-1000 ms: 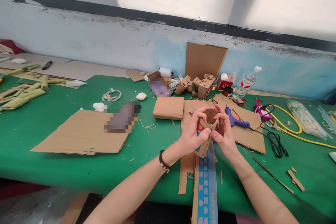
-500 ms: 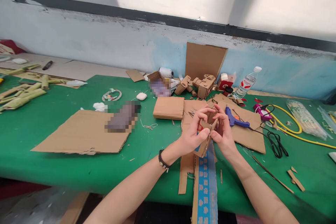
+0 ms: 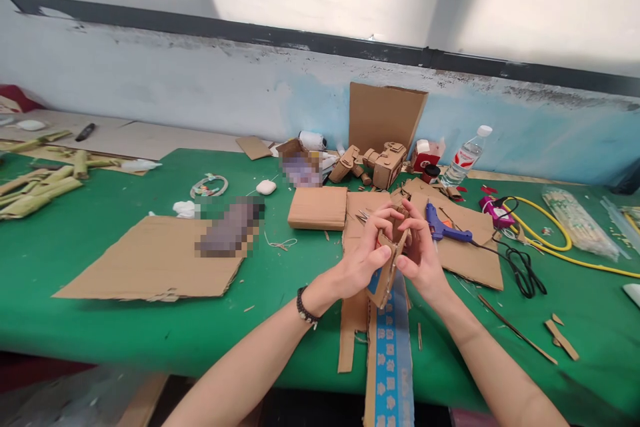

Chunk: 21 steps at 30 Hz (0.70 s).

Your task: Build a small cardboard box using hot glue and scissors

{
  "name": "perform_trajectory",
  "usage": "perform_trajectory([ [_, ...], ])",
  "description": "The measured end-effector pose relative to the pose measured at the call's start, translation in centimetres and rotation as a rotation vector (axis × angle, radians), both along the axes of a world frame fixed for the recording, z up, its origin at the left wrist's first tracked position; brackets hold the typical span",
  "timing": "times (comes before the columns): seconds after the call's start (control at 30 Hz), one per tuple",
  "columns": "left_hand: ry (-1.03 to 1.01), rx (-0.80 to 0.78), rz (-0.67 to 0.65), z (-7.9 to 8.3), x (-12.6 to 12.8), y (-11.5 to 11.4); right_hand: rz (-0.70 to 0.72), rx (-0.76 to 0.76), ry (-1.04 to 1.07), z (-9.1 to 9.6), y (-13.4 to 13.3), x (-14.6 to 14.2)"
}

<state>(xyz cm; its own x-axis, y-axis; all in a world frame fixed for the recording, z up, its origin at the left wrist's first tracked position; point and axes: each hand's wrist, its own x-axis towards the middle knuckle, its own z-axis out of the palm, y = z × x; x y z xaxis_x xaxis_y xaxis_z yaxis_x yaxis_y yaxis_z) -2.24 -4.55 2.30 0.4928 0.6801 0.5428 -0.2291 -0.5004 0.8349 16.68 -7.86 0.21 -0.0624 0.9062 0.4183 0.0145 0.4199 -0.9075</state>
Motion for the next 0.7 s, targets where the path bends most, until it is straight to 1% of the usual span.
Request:
perform_trajectory([
  [0.17,-0.005,-0.036,0.006,0.8,-0.4,-0.1,-0.032,-0.016,-0.015,0.5,-0.1,0.3],
  [0.33,-0.029,-0.039,0.014,1.4,-0.5,-0.3,-0.084,-0.024,-0.055,1.2,-0.8,0.4],
  [0.47,-0.052,-0.061,-0.016,1.7,-1.0,0.0,-0.08,-0.006,0.003,1.9,-1.1,0.7],
  [0.53,-0.049,-0.079,-0.037,1.9,-1.5,0.3,-0.127,0.018,0.053,2.2,-0.8,1.1],
  [0.6,-0.001,-0.087,-0.039,2.1,-2.0,0.6,-0.213,0.057,0.084,2.3,-0.3,1.5],
  [0.7,0.071,-0.039,0.009,2.2,-2.5,0.9,-0.327,0.098,0.115,1.7,0.3,1.9],
])
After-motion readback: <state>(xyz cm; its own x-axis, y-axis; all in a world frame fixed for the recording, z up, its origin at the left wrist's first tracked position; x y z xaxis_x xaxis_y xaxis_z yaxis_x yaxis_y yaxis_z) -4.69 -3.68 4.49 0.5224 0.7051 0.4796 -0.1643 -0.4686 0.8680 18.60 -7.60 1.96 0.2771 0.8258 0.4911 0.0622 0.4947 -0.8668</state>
